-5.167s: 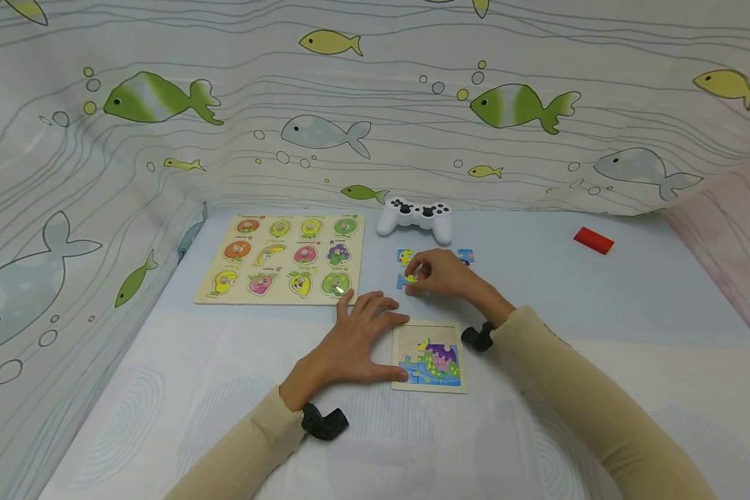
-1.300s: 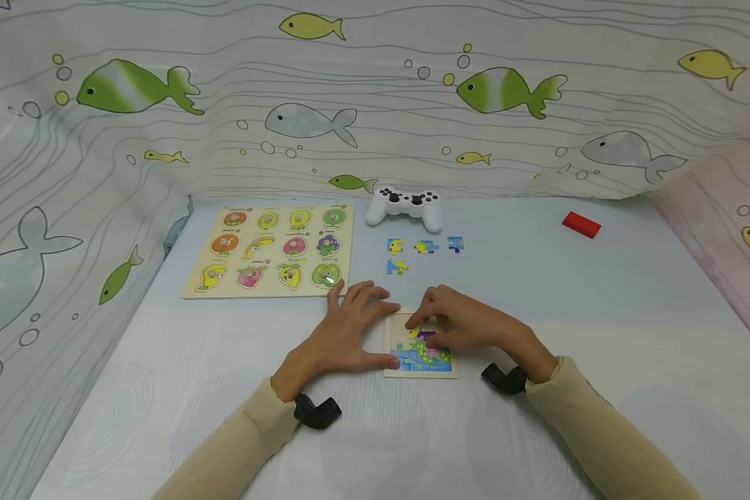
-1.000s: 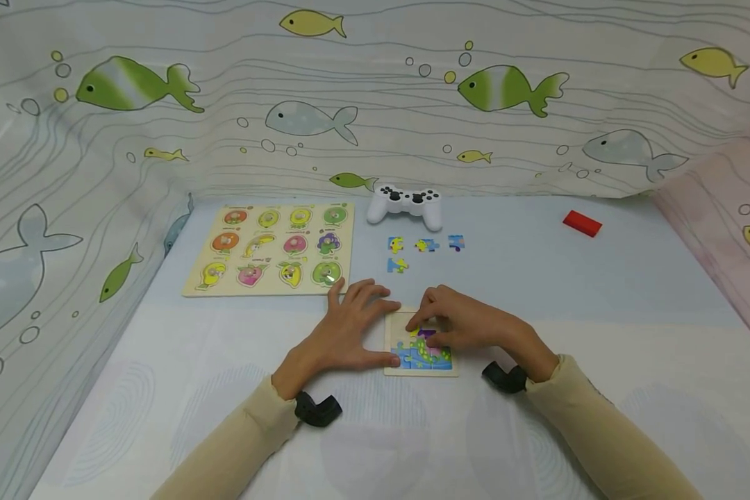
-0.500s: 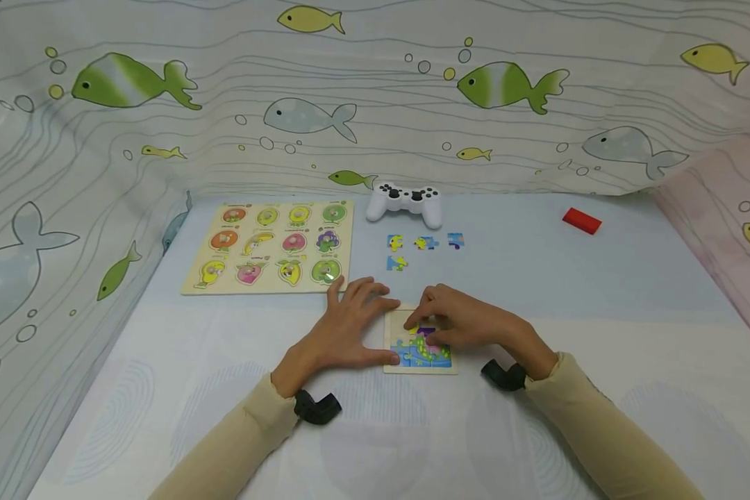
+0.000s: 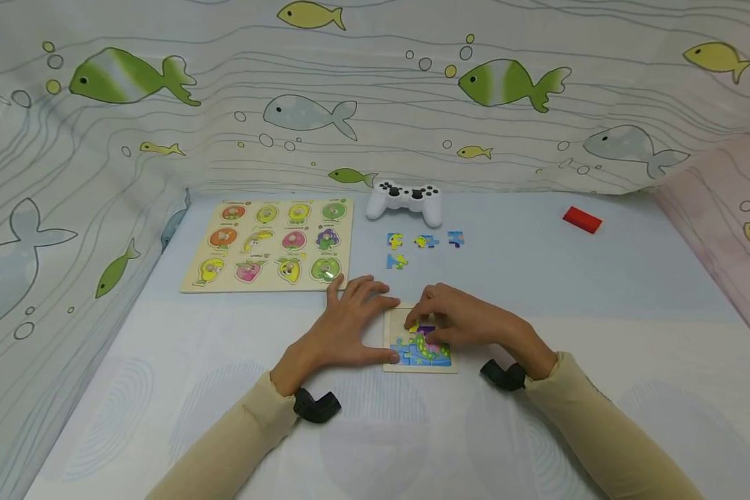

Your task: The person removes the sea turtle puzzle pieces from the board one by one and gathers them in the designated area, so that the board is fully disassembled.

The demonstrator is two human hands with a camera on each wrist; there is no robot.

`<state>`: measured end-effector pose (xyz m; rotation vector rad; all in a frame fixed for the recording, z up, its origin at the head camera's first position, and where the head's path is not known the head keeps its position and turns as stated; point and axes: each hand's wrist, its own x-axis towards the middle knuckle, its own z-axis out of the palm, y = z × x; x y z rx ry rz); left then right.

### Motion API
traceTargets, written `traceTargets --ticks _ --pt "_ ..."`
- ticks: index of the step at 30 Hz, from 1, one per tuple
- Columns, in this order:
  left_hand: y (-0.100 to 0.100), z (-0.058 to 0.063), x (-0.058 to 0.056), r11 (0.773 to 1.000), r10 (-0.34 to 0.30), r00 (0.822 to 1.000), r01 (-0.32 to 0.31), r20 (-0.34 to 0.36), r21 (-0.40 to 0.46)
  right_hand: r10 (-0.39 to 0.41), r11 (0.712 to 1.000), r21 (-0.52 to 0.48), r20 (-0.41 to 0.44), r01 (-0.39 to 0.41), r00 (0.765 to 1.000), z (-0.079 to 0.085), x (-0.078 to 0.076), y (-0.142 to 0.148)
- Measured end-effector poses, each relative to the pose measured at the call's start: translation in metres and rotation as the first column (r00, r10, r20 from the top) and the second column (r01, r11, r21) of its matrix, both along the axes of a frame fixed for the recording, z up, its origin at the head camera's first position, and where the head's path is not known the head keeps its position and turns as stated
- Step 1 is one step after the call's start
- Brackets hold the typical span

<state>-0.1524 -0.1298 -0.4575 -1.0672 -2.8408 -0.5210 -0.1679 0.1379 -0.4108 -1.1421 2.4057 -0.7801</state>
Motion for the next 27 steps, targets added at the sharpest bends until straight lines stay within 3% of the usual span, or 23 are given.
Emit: traceTargets --ticks 17,27 --pt "0.0009 -0.0005 -0.0006 1.0 0.008 1.0 -0.008 0.012 0.01 -0.035 0.998 -0.046 0.127 0.041 0.991 0.0019 0.0013 -0.0003" --pt "0.001 -0.0006 0.0 1.0 0.005 1.0 -0.005 -0.001 0.006 0.004 0.999 -0.044 0.1 0.0 0.995 0.0012 0.0012 -0.0016"
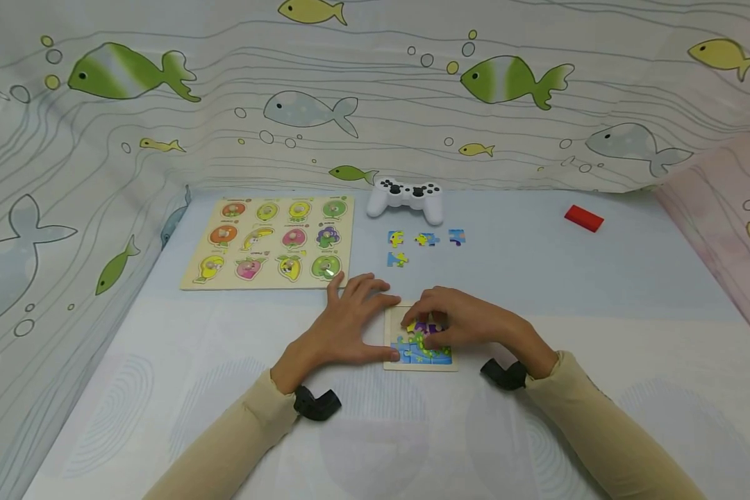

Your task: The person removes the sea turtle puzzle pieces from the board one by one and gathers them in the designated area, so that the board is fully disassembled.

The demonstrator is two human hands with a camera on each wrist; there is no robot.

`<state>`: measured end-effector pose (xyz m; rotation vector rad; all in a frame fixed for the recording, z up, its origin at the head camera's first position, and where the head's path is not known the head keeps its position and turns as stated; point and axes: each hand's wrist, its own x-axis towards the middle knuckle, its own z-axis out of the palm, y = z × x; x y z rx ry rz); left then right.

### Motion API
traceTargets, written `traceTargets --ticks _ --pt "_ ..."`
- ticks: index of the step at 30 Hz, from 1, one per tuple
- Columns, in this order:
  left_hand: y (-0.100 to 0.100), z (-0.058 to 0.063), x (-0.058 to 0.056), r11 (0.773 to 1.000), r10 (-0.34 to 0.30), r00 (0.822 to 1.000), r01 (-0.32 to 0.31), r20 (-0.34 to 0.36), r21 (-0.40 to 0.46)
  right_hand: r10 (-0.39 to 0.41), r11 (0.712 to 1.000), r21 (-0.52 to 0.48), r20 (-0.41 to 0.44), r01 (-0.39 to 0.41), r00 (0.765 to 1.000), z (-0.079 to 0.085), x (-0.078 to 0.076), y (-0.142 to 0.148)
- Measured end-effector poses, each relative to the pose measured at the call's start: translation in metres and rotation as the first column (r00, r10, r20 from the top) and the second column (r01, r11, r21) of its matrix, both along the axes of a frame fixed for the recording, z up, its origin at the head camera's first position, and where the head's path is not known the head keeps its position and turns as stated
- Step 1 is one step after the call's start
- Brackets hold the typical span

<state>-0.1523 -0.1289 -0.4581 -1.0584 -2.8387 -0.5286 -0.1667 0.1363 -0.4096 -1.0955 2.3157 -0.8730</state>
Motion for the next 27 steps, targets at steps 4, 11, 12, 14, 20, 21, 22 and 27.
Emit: traceTargets --ticks 4,11,12,14,20,21,22,27 --pt "0.0 0.0008 0.0001 1.0 -0.001 1.0 0.001 0.0 -0.006 0.009 1.0 0.004 -0.016 -0.009 1.0 -0.0006 -0.0005 0.0" --pt "-0.0002 0.0006 0.0 1.0 -0.012 1.0 0.012 -0.005 0.005 -0.006 1.0 0.013 -0.013 0.007 1.0 -0.0022 0.0 0.0005" --pt "-0.0001 0.0006 0.0001 1.0 -0.012 1.0 0.012 -0.003 0.004 -0.013 1.0 0.012 -0.01 0.013 1.0 -0.0026 0.0001 0.0006" --pt "0.0 0.0011 0.0002 1.0 -0.011 1.0 0.011 0.001 0.003 -0.022 1.0 0.011 -0.007 0.022 1.0 -0.0038 0.0 0.0012" --pt "0.0004 0.0016 0.0012 1.0 -0.005 1.0 0.005 0.012 0.002 -0.023 1.0 0.007 -0.005 0.023 1.0 -0.0039 0.0004 0.0019" --pt "0.0004 0.0016 0.0013 1.0 -0.004 1.0 0.004 0.011 0.001 -0.019 1.0 0.008 -0.008 0.019 1.0 -0.0033 0.0005 0.0018" --pt "0.0004 0.0016 0.0014 1.0 -0.003 1.0 0.003 0.011 0.0 -0.014 1.0 0.01 -0.01 0.014 1.0 -0.0027 0.0005 0.0017" --pt "0.0004 0.0021 0.0011 1.0 0.0 1.0 0.0 0.005 -0.008 0.002 1.0 0.031 -0.02 -0.002 1.0 -0.0004 0.0006 0.0013"
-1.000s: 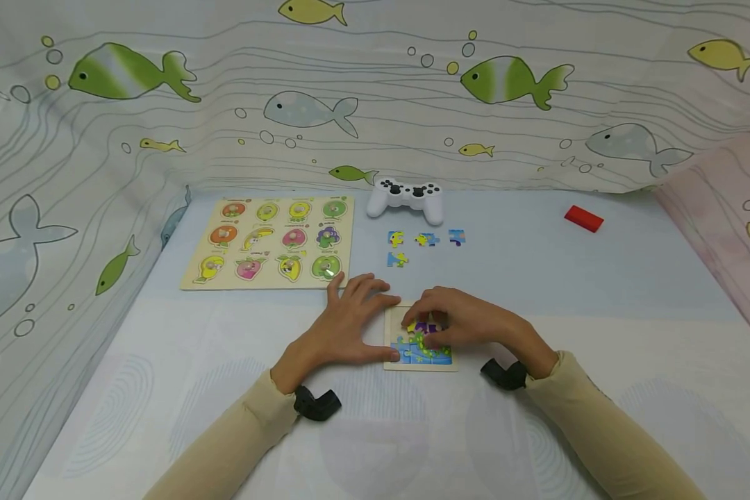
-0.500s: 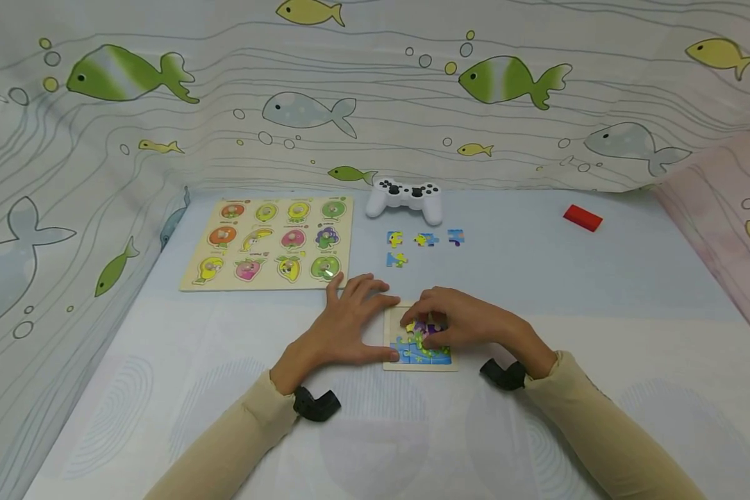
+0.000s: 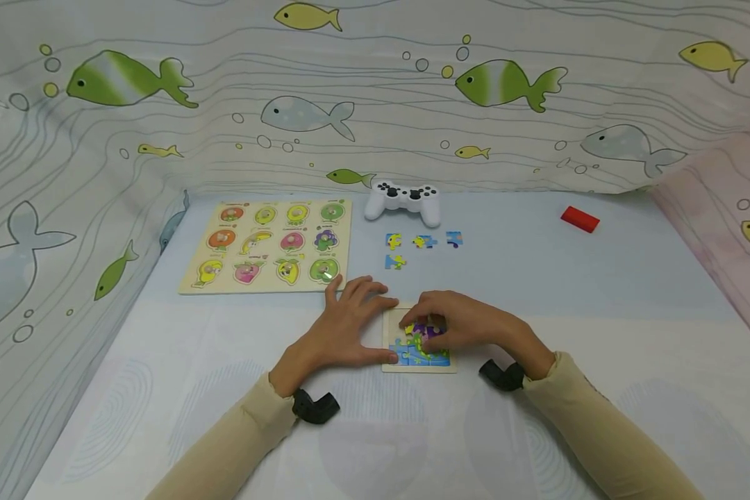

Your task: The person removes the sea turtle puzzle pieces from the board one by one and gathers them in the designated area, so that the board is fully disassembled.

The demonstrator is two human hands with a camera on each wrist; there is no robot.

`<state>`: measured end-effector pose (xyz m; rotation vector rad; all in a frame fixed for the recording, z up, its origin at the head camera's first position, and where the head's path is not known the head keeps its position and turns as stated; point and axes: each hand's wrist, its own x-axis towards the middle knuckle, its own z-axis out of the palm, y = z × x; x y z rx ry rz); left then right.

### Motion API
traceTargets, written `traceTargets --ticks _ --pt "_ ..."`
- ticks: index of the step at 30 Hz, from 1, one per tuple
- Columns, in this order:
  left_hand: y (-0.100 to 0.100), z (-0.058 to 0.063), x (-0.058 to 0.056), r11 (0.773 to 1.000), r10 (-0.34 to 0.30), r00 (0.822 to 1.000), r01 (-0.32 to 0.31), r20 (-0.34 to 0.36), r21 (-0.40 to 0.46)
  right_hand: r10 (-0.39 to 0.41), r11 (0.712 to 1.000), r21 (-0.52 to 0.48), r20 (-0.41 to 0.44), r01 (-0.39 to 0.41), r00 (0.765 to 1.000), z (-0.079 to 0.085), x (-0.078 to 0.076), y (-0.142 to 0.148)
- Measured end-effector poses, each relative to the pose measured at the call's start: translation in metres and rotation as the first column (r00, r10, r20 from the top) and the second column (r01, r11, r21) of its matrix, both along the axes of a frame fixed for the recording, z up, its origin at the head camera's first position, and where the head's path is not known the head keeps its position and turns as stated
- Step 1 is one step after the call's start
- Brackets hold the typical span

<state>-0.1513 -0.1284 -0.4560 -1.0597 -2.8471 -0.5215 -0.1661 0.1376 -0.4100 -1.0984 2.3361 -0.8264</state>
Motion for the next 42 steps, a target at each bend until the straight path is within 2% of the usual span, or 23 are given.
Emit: traceTargets --ticks 6,16,42 --pt "0.0002 0.0002 0.0001 1.0 -0.001 1.0 0.001 -0.006 0.004 0.002 1.0 0.007 -0.004 -0.002 1.0 0.0003 0.0002 -0.0002" --pt "0.0009 0.0002 -0.0001 1.0 -0.001 1.0 0.001 -0.005 0.004 -0.026 0.999 -0.043 0.029 0.027 0.999 0.0002 0.001 0.0007" --pt "0.0007 -0.0001 0.0004 1.0 -0.002 1.0 0.002 -0.004 0.0 -0.006 1.0 -0.028 -0.019 0.005 1.0 -0.0008 0.0002 0.0004"
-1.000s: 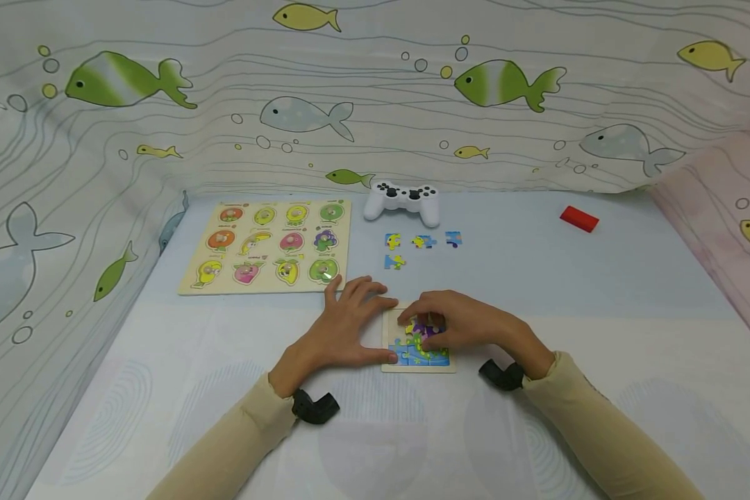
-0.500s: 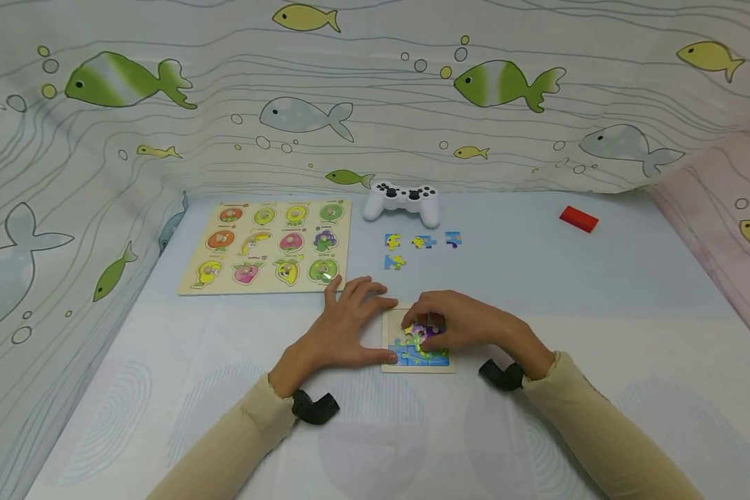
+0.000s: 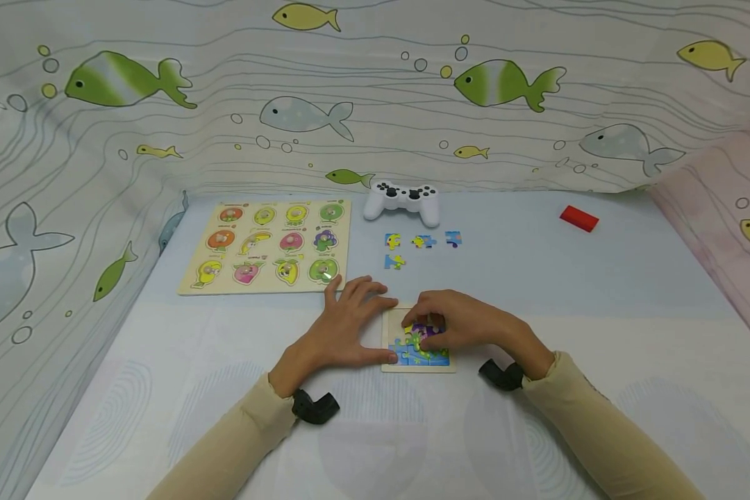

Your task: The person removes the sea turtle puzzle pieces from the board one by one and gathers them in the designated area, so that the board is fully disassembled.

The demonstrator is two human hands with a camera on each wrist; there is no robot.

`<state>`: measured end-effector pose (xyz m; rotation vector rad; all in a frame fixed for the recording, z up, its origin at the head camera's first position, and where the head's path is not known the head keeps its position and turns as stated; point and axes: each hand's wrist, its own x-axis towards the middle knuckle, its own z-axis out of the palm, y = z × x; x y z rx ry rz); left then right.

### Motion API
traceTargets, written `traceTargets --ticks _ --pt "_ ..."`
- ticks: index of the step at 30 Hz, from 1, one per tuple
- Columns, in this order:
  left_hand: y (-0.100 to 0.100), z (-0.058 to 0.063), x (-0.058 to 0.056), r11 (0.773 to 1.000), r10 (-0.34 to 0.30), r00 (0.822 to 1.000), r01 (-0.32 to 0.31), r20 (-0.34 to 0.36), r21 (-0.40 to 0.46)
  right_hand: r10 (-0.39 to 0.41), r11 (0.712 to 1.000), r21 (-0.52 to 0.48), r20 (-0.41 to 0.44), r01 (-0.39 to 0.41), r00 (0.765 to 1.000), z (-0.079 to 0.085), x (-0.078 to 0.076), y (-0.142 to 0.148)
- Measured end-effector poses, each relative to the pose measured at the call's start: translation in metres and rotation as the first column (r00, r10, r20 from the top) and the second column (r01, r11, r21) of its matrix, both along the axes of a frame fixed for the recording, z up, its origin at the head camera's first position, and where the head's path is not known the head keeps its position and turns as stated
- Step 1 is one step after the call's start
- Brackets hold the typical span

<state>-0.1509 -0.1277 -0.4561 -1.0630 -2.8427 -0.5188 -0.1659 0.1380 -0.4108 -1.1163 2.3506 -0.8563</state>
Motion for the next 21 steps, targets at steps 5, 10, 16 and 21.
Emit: traceTargets --ticks 5,10,16,21 --pt "-0.0001 0.0006 -0.0006 1.0 -0.002 1.0 0.002 0.004 0.0 0.013 1.0 -0.02 -0.009 -0.013 1.0 -0.0007 -0.001 0.0009" --pt "-0.0002 0.0001 -0.0006 1.0 -0.001 1.0 0.001 0.004 0.002 0.013 0.999 -0.042 -0.014 -0.014 1.0 -0.0009 -0.0017 0.0018" --pt "-0.0003 -0.0006 0.0003 1.0 0.004 1.0 -0.004 0.003 0.004 -0.02 0.999 -0.046 -0.015 0.019 1.0 -0.0029 -0.0045 0.005" --pt "0.0002 0.0001 0.0008 1.0 0.003 1.0 -0.003 -0.006 0.003 -0.056 0.997 -0.054 -0.026 0.055 0.998 -0.0018 -0.0083 0.0085"
